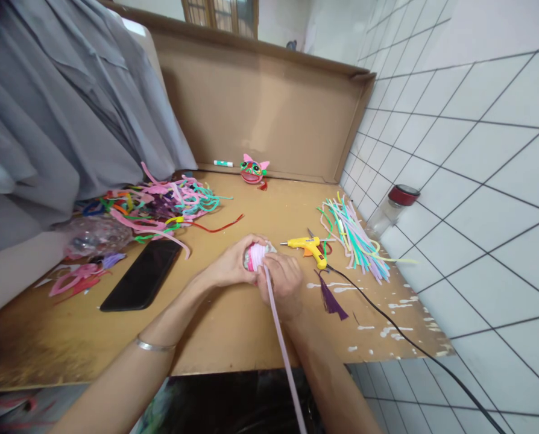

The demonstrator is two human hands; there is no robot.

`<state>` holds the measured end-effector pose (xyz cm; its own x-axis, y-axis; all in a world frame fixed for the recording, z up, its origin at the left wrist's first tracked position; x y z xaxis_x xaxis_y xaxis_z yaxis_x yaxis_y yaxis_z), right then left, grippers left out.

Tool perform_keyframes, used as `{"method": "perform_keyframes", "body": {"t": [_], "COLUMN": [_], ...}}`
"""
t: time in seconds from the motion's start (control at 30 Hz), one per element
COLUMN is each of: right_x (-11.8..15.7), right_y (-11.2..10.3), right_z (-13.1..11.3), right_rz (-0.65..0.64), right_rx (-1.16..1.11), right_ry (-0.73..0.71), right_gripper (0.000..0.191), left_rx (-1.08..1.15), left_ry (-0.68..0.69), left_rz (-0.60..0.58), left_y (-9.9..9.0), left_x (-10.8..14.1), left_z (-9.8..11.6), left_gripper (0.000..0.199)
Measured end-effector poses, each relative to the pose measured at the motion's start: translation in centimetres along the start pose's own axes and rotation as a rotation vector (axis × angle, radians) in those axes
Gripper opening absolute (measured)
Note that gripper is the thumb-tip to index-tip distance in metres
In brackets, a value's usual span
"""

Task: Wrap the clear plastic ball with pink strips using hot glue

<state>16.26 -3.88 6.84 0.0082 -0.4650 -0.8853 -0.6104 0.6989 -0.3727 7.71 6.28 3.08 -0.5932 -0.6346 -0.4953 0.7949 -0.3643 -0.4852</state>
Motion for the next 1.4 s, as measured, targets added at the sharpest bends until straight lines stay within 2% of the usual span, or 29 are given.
{"method": "perform_keyframes", "body": {"t": [0.3,0.43,0.6,0.7,0.97,1.17,1.4], "right_x": [-0.3,-0.1,0.2,0.3,0.4,0.5,0.7], "right_y": [-0.4,-1.1,-0.1,-0.1,0.5,0.7,0.9], "right_z": [-0.2,0.6,1.2,1.1,0.5,1.1,1.7], "right_rz": [-0.024,0.045,0.009,0.049,0.024,0.010,-0.006], "right_rx": [-0.005,0.058,0.126,0.110,0.045,0.012,-0.051], "right_ry": [0.029,0.061,0.042,0.041,0.002,0.050,0.027], "right_gripper": [0.027,0.017,0.003,0.007,0.005,0.006,0.006], "left_rx": [0.000,-0.016,0.015,0.016,-0.017,-0.022,-0.023], "left_ry": [-0.081,-0.122,-0.117,-0.118,-0.093,-0.121,-0.127], "left_rz": [-0.005,-0.002,0.003,0.004,0.001,-0.018,-0.024], "left_y": [-0.4,-0.5,-0.5,-0.4,-0.5,-0.5,-0.5], "left_x": [0.2,0.2,0.2,0.3,0.3,0.3,0.3], "left_z": [-0.9,-0.9,-0.7,-0.9,-1.0,-0.8,-0.7], "left_gripper": [0.062,0.062,0.059,0.061,0.059,0.059,0.064]}}
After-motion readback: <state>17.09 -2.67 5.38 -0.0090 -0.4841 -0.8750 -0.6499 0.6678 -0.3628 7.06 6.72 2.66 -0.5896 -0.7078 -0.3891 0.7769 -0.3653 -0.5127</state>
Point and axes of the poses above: each hand's wrist, its own x-axis away from the middle knuckle, its own y-axis out of the palm, z = x × y, the point moved 10 cm from there along -x, towards the middle knuckle, and after that the axes turned 10 degrees about y, right-handed, at the moved point
